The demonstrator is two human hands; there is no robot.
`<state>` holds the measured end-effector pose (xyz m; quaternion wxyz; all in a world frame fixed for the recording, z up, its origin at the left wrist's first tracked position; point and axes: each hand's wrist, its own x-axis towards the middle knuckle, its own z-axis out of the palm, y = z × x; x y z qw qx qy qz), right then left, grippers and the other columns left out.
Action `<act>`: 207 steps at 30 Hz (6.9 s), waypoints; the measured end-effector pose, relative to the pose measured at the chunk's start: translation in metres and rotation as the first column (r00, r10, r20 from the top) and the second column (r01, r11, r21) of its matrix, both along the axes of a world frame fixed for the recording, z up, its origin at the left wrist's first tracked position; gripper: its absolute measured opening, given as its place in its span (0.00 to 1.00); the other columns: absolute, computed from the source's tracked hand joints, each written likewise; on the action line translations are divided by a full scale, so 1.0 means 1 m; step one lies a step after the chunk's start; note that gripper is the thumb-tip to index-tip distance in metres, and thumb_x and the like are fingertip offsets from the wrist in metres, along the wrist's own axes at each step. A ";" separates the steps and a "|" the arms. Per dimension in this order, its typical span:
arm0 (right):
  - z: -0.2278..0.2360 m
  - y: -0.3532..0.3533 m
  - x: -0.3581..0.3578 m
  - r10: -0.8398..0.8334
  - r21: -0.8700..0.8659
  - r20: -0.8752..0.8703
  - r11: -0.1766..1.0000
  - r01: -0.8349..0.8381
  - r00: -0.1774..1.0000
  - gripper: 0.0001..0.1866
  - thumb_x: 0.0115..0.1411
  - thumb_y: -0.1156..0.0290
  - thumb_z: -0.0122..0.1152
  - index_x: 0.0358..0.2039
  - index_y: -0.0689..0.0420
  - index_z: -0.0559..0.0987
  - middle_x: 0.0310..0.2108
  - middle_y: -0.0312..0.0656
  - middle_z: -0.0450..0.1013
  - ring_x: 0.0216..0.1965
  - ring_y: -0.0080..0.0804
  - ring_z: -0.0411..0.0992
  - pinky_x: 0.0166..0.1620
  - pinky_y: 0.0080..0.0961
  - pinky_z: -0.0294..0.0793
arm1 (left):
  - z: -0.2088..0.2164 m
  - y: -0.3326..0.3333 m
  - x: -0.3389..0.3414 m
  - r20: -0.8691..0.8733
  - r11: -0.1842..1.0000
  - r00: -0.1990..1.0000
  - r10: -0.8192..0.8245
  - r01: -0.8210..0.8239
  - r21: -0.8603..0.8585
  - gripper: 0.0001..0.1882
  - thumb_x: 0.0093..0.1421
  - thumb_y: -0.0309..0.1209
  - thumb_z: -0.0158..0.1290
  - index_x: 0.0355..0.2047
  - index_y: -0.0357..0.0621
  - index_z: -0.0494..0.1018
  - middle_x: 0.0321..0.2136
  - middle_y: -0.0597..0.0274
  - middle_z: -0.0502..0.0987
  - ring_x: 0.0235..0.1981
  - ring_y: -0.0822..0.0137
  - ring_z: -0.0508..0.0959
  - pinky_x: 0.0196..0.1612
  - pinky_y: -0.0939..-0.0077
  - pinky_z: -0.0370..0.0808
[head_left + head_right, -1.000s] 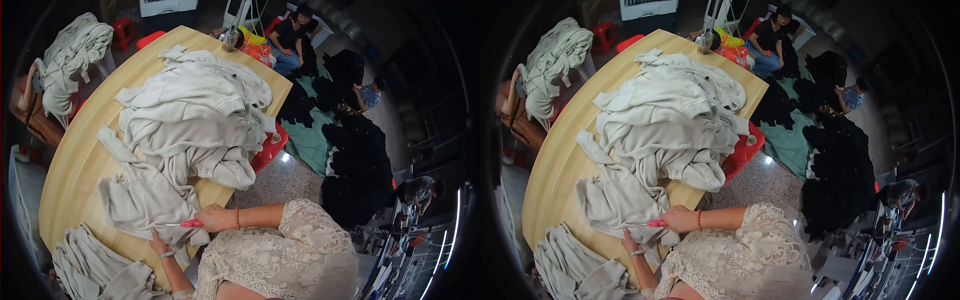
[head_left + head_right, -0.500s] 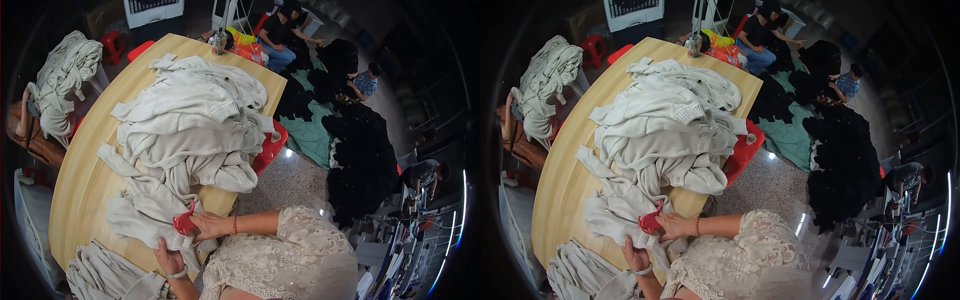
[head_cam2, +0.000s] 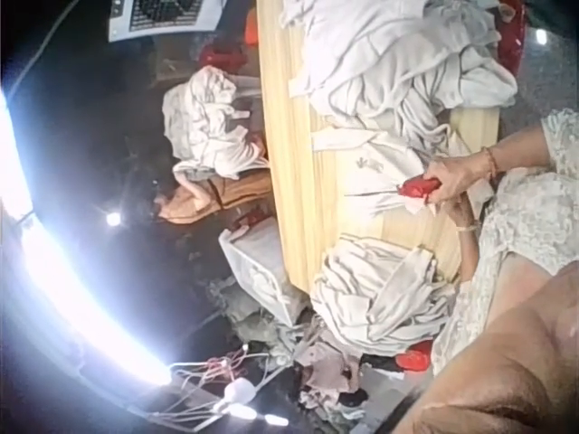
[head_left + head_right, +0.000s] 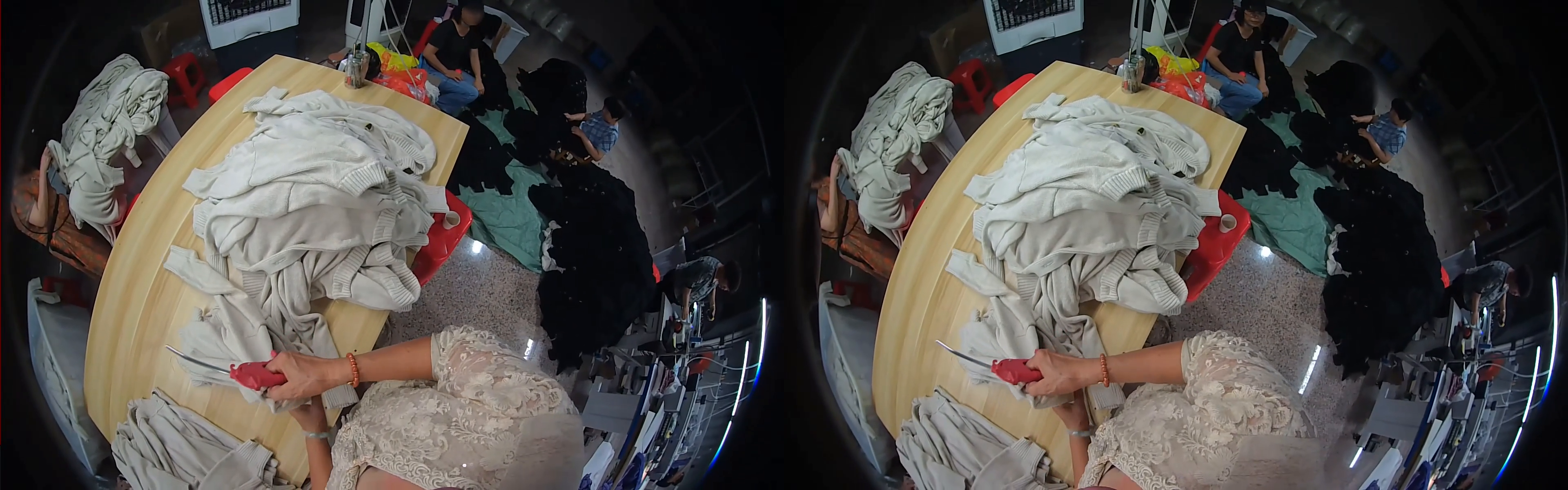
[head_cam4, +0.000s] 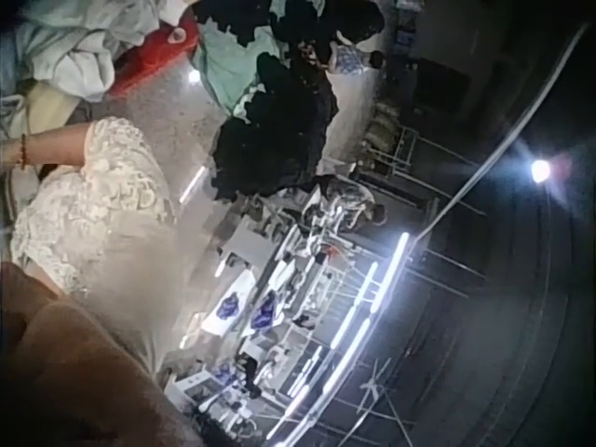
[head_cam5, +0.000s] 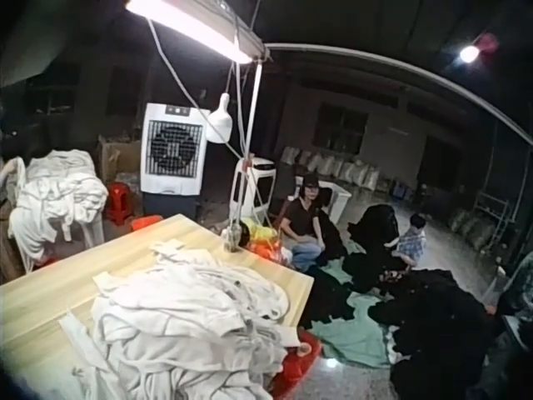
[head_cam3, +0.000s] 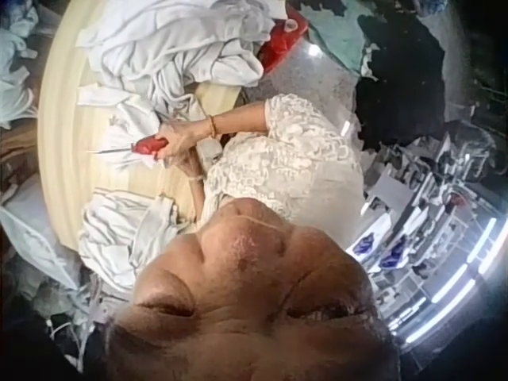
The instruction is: The recorder uses a pair of scissors to trim loose threads from several beige knitted cardigans on a workbench.
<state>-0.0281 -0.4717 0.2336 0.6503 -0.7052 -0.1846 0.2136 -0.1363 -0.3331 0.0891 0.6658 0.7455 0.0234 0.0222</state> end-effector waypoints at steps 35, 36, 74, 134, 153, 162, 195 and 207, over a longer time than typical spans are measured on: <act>0.031 0.039 0.016 0.278 0.364 -0.209 0.912 -0.189 0.937 0.14 0.54 0.63 0.58 0.20 0.60 0.70 0.14 0.30 0.65 0.16 0.18 0.62 0.19 0.21 0.59 | 0.260 0.229 0.224 0.697 0.817 0.717 -0.010 -0.396 0.419 0.25 0.55 0.31 0.50 0.53 0.36 0.69 0.53 0.54 0.71 0.54 0.61 0.69 0.60 0.68 0.62; 0.004 0.028 0.012 0.250 0.227 -0.118 0.949 -0.219 0.961 0.16 0.54 0.62 0.58 0.20 0.62 0.70 0.15 0.35 0.66 0.19 0.22 0.63 0.23 0.25 0.61 | 0.234 0.229 0.229 0.538 0.948 0.830 -0.144 -0.039 0.315 0.24 0.51 0.26 0.52 0.51 0.37 0.71 0.51 0.56 0.72 0.53 0.60 0.70 0.59 0.68 0.62; -0.089 -0.119 -0.072 0.163 -0.827 0.289 0.538 0.160 0.943 0.19 0.48 0.72 0.64 0.38 0.63 0.67 0.38 0.56 0.66 0.31 0.54 0.72 0.34 0.45 0.71 | 0.012 0.020 0.011 0.007 0.701 0.992 -0.127 0.085 0.708 0.06 0.53 0.30 0.56 0.31 0.43 0.75 0.27 0.54 0.71 0.32 0.52 0.73 0.33 0.58 0.71; -0.144 -0.007 -0.056 0.001 -0.543 -0.203 0.832 -0.114 0.979 0.11 0.53 0.68 0.55 0.30 0.64 0.76 0.27 0.56 0.75 0.34 0.53 0.76 0.37 0.43 0.73 | -0.076 0.137 0.189 0.027 0.343 0.982 -0.187 0.039 0.938 0.30 0.58 0.31 0.49 0.62 0.42 0.58 0.66 0.43 0.49 0.66 0.43 0.51 0.65 0.51 0.49; -0.112 -0.039 -0.032 -0.340 -0.471 0.338 0.746 0.471 0.877 0.28 0.43 0.83 0.60 0.47 0.58 0.66 0.47 0.51 0.64 0.49 0.51 0.66 0.46 0.38 0.71 | -0.068 0.144 0.227 0.241 0.817 0.950 0.198 -0.296 0.495 0.21 0.56 0.25 0.54 0.52 0.43 0.69 0.45 0.50 0.71 0.42 0.56 0.73 0.41 0.69 0.74; -0.123 0.000 -0.013 -0.111 -0.611 0.287 0.744 0.271 0.951 0.18 0.52 0.73 0.54 0.46 0.52 0.71 0.41 0.41 0.71 0.46 0.42 0.69 0.44 0.37 0.71 | -0.119 0.204 0.309 0.214 0.711 0.959 0.188 -0.283 0.644 0.23 0.58 0.32 0.53 0.54 0.38 0.68 0.46 0.47 0.72 0.49 0.51 0.71 0.53 0.62 0.67; -0.122 0.058 0.088 0.038 -0.652 0.076 0.758 0.021 0.996 0.11 0.57 0.71 0.49 0.36 0.65 0.70 0.30 0.56 0.75 0.36 0.56 0.74 0.37 0.47 0.70 | -0.130 0.163 0.287 0.274 0.461 0.961 0.029 -0.256 0.850 0.26 0.66 0.38 0.41 0.63 0.43 0.58 0.64 0.56 0.59 0.65 0.57 0.57 0.62 0.59 0.51; -0.122 0.048 0.074 -0.059 -0.603 0.050 0.794 0.077 0.997 0.11 0.59 0.69 0.47 0.39 0.62 0.71 0.31 0.55 0.75 0.38 0.57 0.73 0.40 0.47 0.69 | -0.141 0.175 0.285 0.355 0.479 0.935 -0.020 -0.303 0.824 0.24 0.65 0.35 0.42 0.60 0.40 0.61 0.61 0.50 0.62 0.62 0.52 0.61 0.61 0.58 0.56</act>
